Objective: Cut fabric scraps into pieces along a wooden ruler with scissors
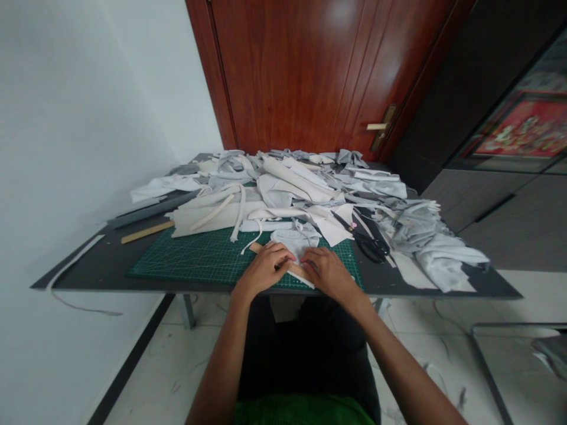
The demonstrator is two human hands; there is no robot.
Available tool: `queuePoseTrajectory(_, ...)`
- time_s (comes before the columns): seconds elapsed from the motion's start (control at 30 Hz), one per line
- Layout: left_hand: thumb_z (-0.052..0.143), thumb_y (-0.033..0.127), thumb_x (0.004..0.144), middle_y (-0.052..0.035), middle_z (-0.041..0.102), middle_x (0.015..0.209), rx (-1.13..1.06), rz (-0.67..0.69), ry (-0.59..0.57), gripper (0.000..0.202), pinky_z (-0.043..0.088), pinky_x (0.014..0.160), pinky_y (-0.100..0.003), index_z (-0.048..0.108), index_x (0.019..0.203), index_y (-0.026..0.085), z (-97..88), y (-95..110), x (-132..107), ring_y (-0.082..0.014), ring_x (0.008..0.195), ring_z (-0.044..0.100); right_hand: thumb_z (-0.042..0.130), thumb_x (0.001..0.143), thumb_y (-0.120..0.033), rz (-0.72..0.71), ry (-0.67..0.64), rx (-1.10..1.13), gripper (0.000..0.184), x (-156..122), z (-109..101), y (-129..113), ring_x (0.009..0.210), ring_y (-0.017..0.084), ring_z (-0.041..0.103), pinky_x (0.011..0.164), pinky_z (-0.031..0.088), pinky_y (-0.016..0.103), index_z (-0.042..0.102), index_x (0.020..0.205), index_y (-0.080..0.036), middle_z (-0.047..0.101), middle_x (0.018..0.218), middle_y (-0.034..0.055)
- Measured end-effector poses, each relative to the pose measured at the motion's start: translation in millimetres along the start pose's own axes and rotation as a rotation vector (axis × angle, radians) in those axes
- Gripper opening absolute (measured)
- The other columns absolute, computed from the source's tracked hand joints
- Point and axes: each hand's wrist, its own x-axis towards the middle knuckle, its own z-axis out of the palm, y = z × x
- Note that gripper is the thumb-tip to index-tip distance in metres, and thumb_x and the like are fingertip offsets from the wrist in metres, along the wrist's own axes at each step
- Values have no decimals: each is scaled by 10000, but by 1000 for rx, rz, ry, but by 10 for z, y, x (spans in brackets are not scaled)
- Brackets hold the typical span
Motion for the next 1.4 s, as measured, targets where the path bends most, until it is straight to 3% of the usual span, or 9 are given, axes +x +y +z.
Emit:
queuePoseTrajectory(0.37, 612, 325, 1028, -33, 687, 1060, -45, 43, -110, 179, 400, 1021, -372, 773, 1042, 248, -23, -86, -2, -219, 1074, 576, 591, 999, -160, 97, -97, -135, 232, -16, -97, -130, 1229, 257, 623, 1022, 467, 417, 742, 1162, -223, 695, 1368, 81)
queuePoseTrajectory(0.57, 569, 308, 1049, -34, 683, 1064, -91, 78, -166, 220, 373, 1059, -371, 780, 1060, 249, -81, -137, 9, -212, 1075, 579, 593, 1000, -148, 98, -69, -82, 249, -36, -148, -157, 1248, 248, 622, 1062, 463, 424, 766, 1160, -231, 700, 1370, 82)
queuePoseTrajectory(0.83, 549, 287, 1055, -43, 660, 1066, -135, 141, -270, 249, 407, 1032, -338, 795, 1093, 267, -149, -281, 115, -206, 1085, 570, 589, 990, -129, 78, -55, -29, 272, -80, -63, -79, 1289, 260, 601, 1085, 472, 428, 758, 1189, -202, 683, 1397, 96)
queuePoseTrajectory(1.13, 546, 317, 1059, -49, 654, 1027, -95, 134, -175, 255, 426, 1002, -333, 787, 1087, 242, -53, -271, 107, -210, 1058, 569, 563, 1002, -139, 11, 23, 4, 252, -87, -62, -82, 1222, 240, 618, 1084, 489, 401, 768, 1142, -181, 712, 1333, 104)
queuePoseTrajectory(1.33, 525, 370, 1068, -50, 659, 1036, -106, 108, -191, 289, 409, 1026, -344, 785, 1053, 243, -85, -256, 110, -210, 1072, 571, 544, 1033, -244, 22, 57, -73, 343, -303, -15, -112, 1290, 287, 600, 1072, 508, 468, 663, 1349, -180, 601, 1469, 152)
queuePoseTrajectory(1.4, 527, 372, 1068, -49, 660, 1040, -100, 99, -190, 288, 398, 1032, -347, 783, 1046, 244, -90, -243, 100, -212, 1083, 568, 526, 1045, -283, 80, 113, -133, 356, -433, 35, -154, 1228, 299, 628, 1014, 537, 480, 626, 1373, -186, 617, 1404, 165)
